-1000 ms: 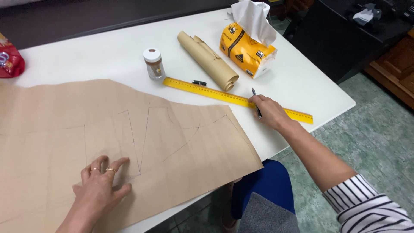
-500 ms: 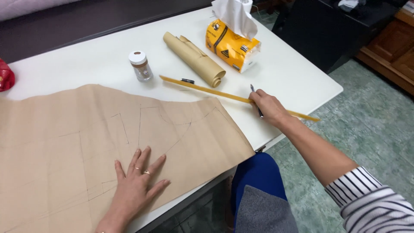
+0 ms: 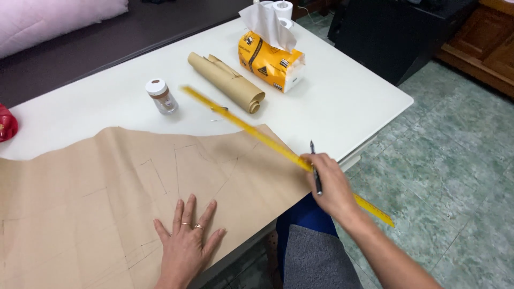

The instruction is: The person uses a pen and a yellow ruler to draw straight lines and curves on a large sheet of brown paper. They adjust the ruler and a curved template to create a pattern, likely for sewing, on a white table.

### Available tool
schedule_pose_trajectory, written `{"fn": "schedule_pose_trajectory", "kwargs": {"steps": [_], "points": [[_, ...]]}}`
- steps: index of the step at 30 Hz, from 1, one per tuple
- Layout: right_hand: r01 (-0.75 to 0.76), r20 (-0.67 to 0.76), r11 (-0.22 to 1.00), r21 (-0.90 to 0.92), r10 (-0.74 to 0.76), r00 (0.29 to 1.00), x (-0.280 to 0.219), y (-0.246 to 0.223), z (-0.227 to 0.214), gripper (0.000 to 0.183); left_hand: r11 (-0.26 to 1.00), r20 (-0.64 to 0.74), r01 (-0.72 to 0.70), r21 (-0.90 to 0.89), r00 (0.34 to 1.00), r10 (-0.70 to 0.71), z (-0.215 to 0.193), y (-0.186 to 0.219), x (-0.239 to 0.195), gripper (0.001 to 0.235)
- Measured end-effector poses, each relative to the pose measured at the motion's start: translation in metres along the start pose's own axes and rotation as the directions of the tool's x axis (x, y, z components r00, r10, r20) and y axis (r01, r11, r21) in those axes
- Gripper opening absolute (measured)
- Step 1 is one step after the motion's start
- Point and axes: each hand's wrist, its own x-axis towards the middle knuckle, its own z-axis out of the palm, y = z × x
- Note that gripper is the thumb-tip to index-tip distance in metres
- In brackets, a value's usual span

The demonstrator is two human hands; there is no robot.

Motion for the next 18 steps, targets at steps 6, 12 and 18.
{"fn": "schedule_pose_trajectory", "kwargs": {"steps": [6, 12, 18], "points": [[-0.122, -0.001, 0.98, -0.157, 0.123, 0.992, -0.027, -0.001, 0.014, 0.038, 0.968, -0.372, -0.154, -0.2, 0.926, 0.071, -0.007, 0.025, 0.031, 0.049], [-0.329, 0.005, 0.922, -0.204, 0.337, 0.942, -0.041, 0.0, 0.01, 0.044, 0.888, -0.272, -0.196, -0.415, 0.959, 0.085, -0.026, 0.112, 0.114, 0.057], [-0.324, -0.053, 0.907, -0.27, 0.322, 0.945, -0.077, 0.029, 0.019, 0.04, 0.892, -0.332, -0.308, -0.331, 0.923, 0.196, 0.005, 0.117, 0.155, 0.065]]}}
